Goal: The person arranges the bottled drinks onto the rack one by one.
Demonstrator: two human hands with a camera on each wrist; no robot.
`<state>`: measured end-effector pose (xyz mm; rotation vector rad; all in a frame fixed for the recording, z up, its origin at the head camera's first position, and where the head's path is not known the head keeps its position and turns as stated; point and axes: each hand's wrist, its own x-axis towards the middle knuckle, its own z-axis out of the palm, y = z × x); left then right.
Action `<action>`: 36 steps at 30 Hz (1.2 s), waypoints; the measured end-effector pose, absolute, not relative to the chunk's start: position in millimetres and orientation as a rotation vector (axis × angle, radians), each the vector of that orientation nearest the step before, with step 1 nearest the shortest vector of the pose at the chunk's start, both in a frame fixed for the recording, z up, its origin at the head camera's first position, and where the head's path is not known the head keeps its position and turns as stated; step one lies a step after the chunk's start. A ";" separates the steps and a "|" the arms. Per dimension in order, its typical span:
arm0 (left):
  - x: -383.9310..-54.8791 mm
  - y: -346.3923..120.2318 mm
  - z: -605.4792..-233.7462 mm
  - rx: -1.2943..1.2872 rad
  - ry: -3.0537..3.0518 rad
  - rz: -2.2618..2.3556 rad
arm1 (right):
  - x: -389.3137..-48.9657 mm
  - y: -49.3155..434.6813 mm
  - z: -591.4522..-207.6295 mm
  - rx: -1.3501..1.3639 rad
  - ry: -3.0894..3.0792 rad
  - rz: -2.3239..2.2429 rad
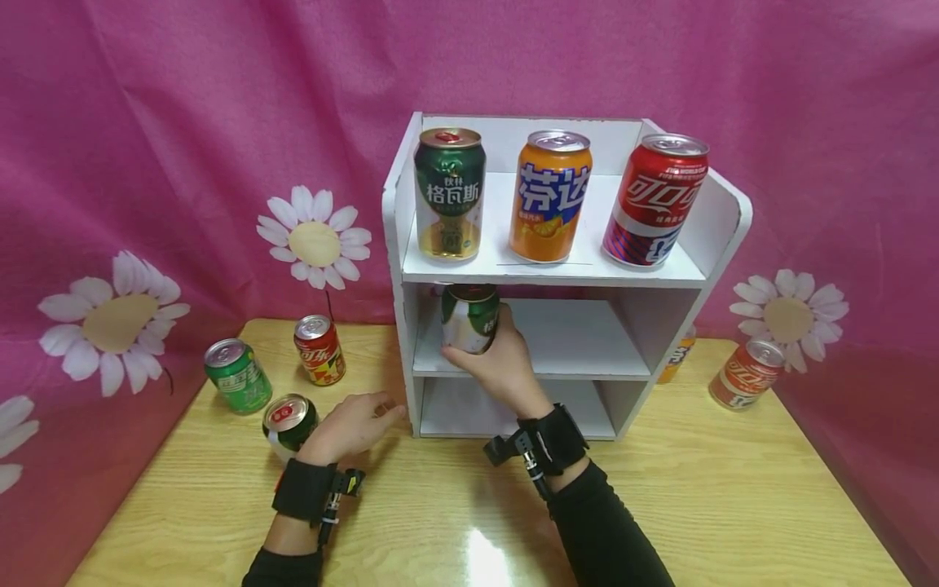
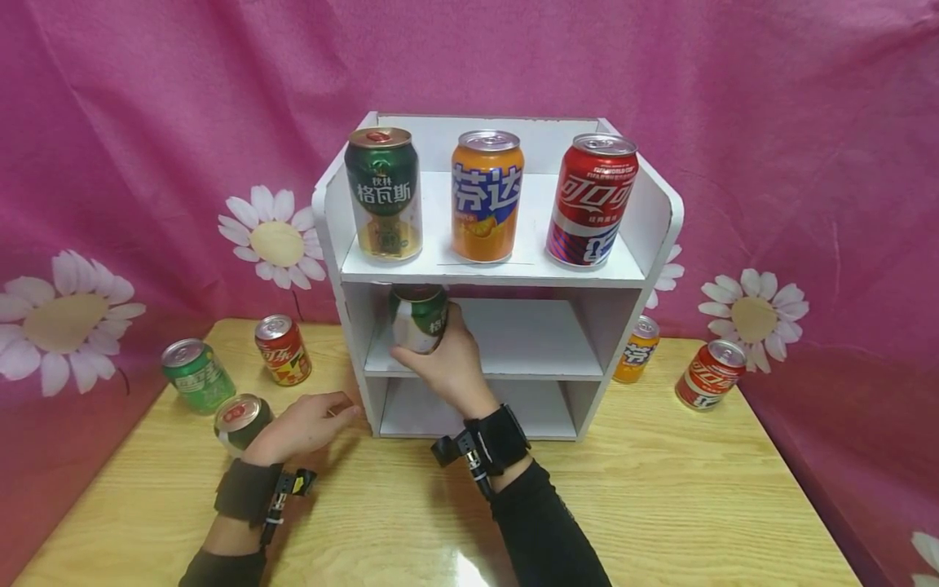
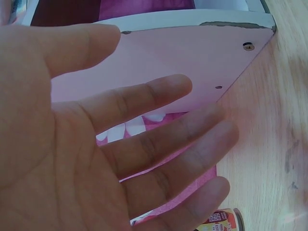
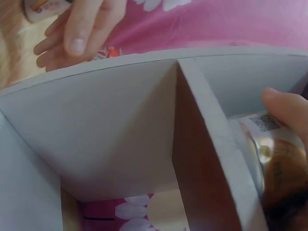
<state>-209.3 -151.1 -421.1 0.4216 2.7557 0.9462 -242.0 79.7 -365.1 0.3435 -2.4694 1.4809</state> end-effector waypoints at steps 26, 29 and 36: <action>-210.9 -150.2 -420.8 0.417 2.750 0.932 | -241.7 87.2 -363.4 0.447 -2.472 1.638; -211.0 -150.6 -421.1 0.417 2.750 0.932 | -240.7 84.1 -365.2 0.432 -2.472 1.554; -211.1 -150.8 -422.5 0.421 2.751 0.931 | -238.4 77.4 -367.9 0.375 -2.451 1.462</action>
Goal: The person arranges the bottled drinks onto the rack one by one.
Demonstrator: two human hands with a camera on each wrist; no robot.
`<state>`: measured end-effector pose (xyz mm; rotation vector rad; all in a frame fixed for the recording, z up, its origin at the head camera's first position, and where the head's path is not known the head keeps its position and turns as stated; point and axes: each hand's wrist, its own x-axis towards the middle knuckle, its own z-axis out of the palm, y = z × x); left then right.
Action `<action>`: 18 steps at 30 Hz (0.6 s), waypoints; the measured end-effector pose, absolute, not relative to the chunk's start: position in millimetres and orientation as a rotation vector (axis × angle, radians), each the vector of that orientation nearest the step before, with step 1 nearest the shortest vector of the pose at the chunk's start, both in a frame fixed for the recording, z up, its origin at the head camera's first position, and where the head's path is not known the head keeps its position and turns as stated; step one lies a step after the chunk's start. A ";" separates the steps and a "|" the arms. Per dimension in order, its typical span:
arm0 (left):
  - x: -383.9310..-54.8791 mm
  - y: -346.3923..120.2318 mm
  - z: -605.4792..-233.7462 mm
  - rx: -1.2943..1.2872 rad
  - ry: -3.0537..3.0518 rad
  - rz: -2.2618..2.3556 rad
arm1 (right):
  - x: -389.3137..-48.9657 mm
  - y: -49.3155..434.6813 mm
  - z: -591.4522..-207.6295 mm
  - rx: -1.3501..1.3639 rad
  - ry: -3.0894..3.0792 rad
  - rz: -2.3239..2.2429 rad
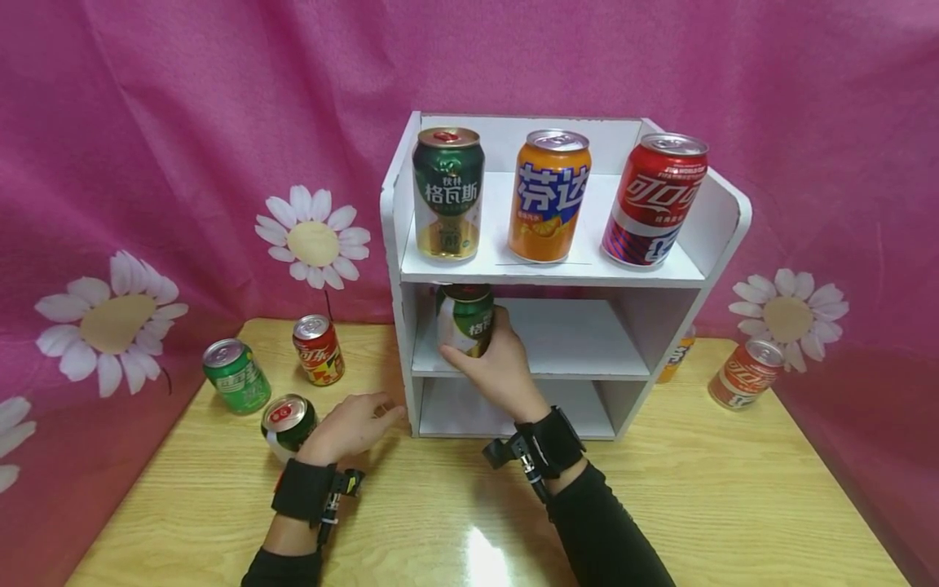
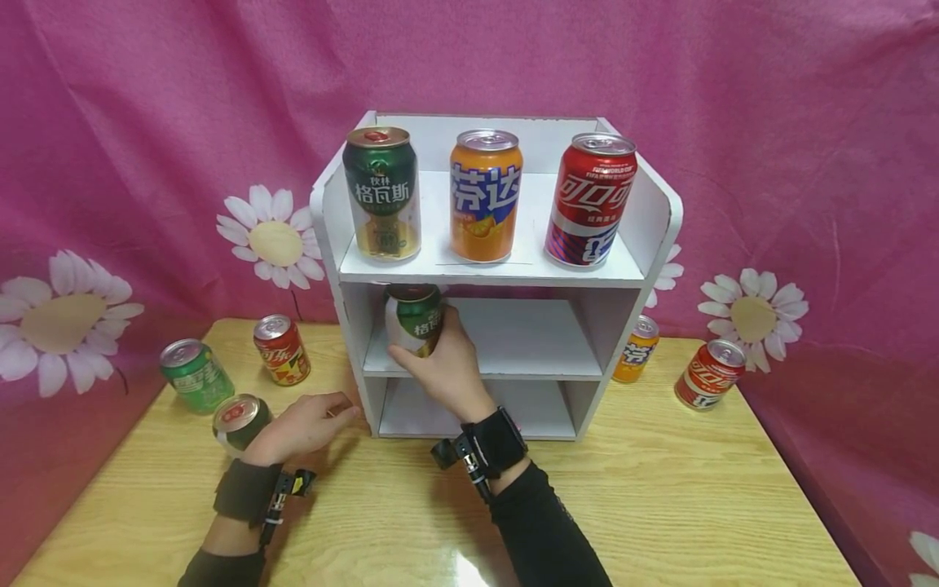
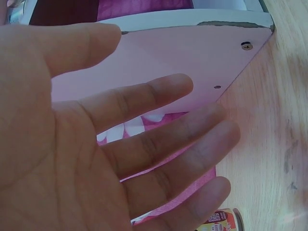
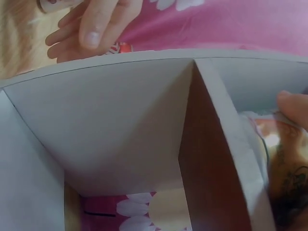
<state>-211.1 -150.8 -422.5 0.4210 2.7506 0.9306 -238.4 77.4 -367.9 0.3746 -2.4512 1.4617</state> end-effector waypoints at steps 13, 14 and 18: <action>-210.9 -151.2 -422.0 0.426 2.759 0.931 | -243.2 86.0 -361.6 0.461 -2.487 1.629; -210.9 -151.1 -422.0 0.426 2.761 0.930 | -243.8 87.5 -361.1 0.469 -2.502 1.636; -209.9 -150.4 -421.6 0.425 2.757 0.936 | -245.1 90.0 -361.1 0.470 -2.560 1.590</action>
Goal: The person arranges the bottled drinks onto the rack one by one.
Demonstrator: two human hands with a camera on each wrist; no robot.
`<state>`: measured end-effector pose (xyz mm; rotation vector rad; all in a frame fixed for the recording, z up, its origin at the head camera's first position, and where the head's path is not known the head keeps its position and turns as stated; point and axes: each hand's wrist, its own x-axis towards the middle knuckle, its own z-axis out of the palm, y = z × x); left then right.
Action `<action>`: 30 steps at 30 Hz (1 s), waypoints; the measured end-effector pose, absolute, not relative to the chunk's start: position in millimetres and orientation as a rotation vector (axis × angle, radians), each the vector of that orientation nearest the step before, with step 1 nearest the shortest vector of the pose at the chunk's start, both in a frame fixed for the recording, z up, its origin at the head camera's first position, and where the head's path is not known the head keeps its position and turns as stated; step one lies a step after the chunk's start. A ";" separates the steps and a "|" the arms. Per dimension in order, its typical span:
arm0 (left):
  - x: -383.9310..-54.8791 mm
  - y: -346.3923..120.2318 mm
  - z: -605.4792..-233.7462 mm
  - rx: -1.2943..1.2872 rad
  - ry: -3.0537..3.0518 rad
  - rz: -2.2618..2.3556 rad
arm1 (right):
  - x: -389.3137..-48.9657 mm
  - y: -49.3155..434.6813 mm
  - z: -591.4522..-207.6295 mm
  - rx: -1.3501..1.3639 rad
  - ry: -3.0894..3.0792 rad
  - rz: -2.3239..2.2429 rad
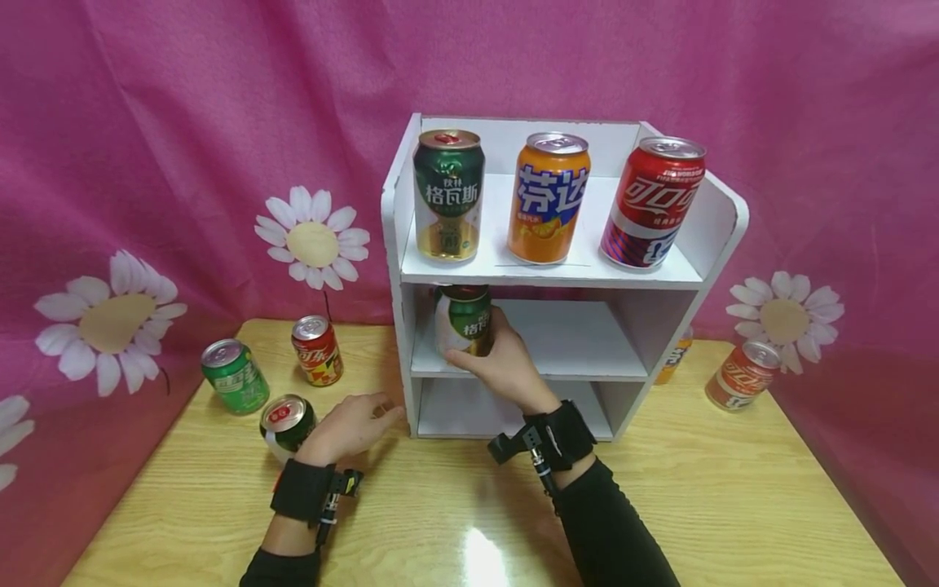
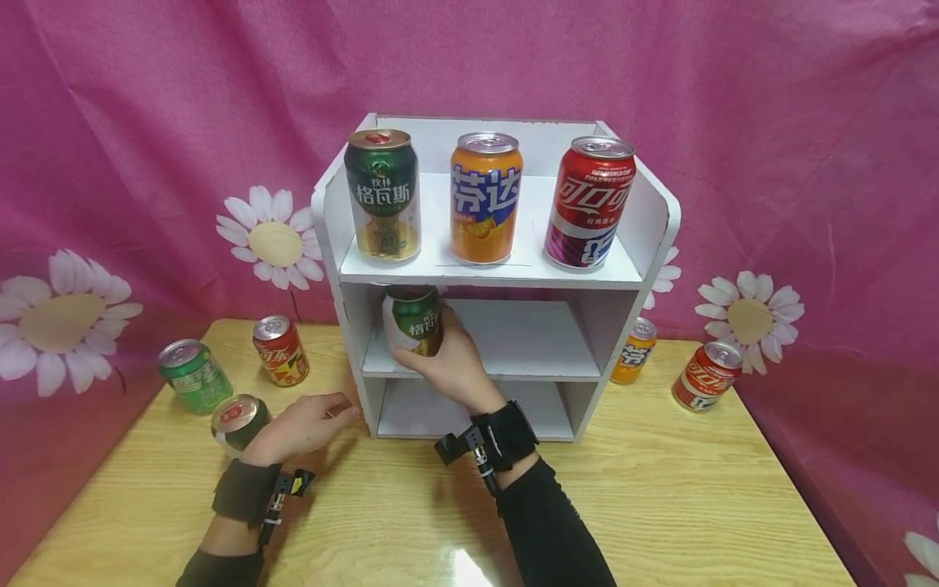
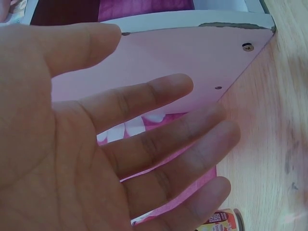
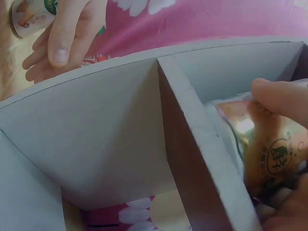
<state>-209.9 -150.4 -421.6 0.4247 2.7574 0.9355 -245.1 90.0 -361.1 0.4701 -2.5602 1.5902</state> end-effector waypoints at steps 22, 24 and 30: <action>-209.3 -150.1 -420.5 0.418 2.747 0.955 | -238.0 65.7 -365.0 0.244 -2.464 1.335; -209.1 -150.1 -420.3 0.427 2.755 0.946 | -238.2 62.1 -365.5 0.219 -2.446 1.306; -209.0 -150.3 -420.9 0.454 2.782 0.922 | -237.9 54.1 -367.6 0.205 -2.422 1.225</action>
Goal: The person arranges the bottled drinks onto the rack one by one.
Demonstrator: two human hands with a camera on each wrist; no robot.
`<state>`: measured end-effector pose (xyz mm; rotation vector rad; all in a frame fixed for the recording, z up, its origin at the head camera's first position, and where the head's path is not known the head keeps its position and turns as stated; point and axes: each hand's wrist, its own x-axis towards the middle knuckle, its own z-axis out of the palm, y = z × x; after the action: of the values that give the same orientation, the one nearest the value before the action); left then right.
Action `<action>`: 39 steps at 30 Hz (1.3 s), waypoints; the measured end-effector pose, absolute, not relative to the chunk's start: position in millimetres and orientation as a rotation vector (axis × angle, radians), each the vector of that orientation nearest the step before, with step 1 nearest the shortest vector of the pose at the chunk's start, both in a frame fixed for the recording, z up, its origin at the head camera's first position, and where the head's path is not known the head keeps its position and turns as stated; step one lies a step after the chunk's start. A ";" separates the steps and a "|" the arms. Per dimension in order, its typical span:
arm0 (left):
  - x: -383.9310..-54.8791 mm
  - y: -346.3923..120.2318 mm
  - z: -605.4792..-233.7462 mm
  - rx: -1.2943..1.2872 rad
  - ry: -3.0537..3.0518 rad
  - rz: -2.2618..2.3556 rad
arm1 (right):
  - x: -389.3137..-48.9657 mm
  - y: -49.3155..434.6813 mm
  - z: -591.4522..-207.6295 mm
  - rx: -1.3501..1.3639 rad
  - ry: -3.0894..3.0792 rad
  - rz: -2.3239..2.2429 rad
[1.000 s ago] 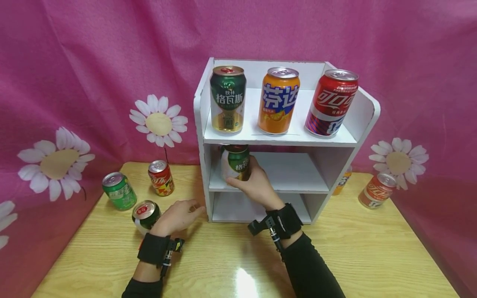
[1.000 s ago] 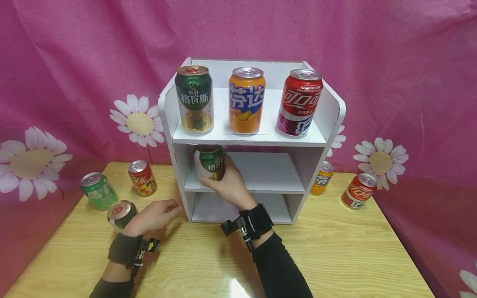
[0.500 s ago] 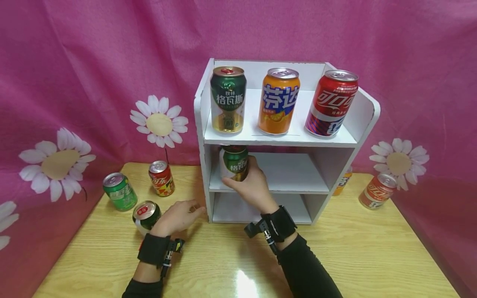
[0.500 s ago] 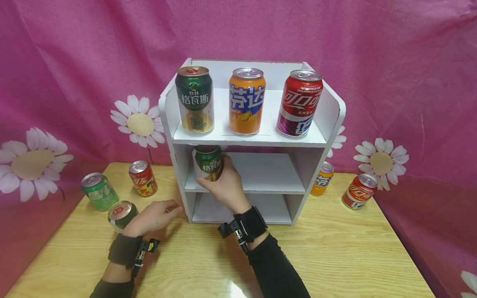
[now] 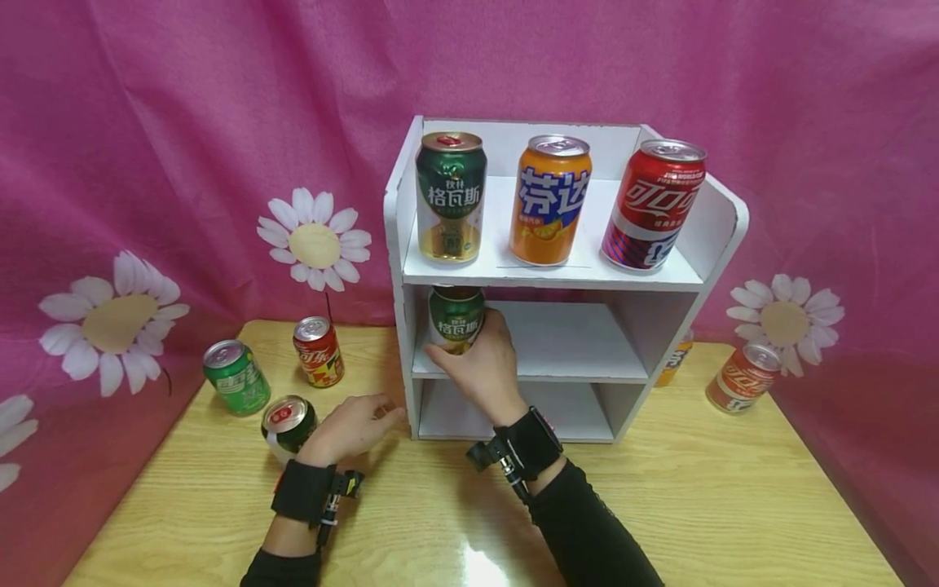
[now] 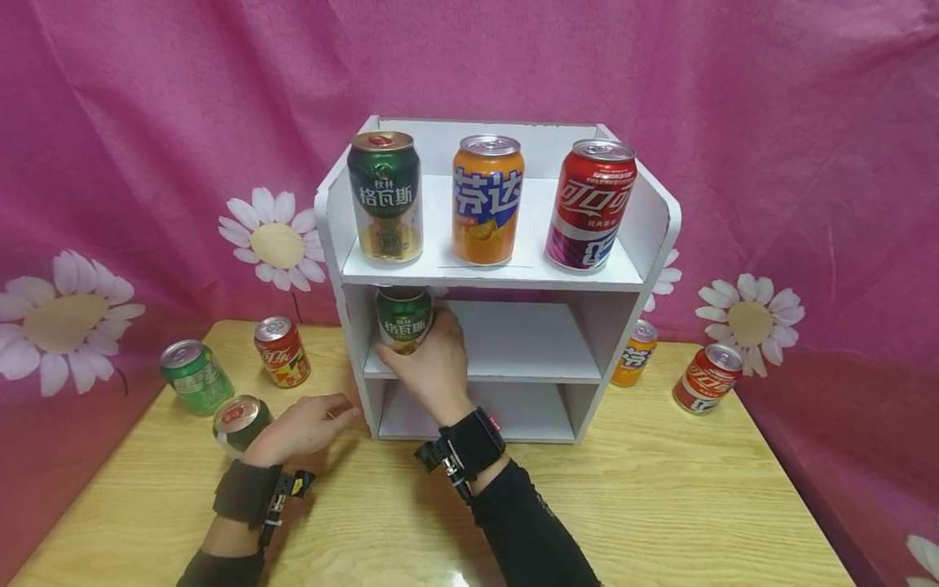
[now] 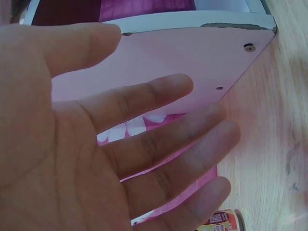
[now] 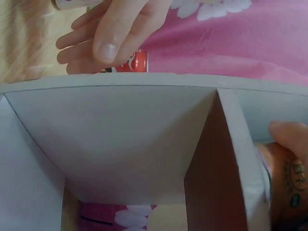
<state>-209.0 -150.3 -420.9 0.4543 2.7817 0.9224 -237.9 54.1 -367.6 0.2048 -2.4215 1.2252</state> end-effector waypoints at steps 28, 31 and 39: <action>-210.2 -147.2 -422.1 0.426 2.774 0.905 | -240.6 82.7 -358.1 0.432 -2.568 1.549; -210.3 -147.3 -421.7 0.428 2.772 0.901 | -240.5 81.1 -360.1 0.415 -2.565 1.522; -210.2 -148.3 -421.9 0.431 2.771 0.919 | -238.3 72.1 -362.7 0.375 -2.520 1.445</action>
<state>-210.2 -148.3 -421.9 0.4305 2.7710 0.9187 -238.3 72.1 -362.7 0.3749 -2.5200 1.4453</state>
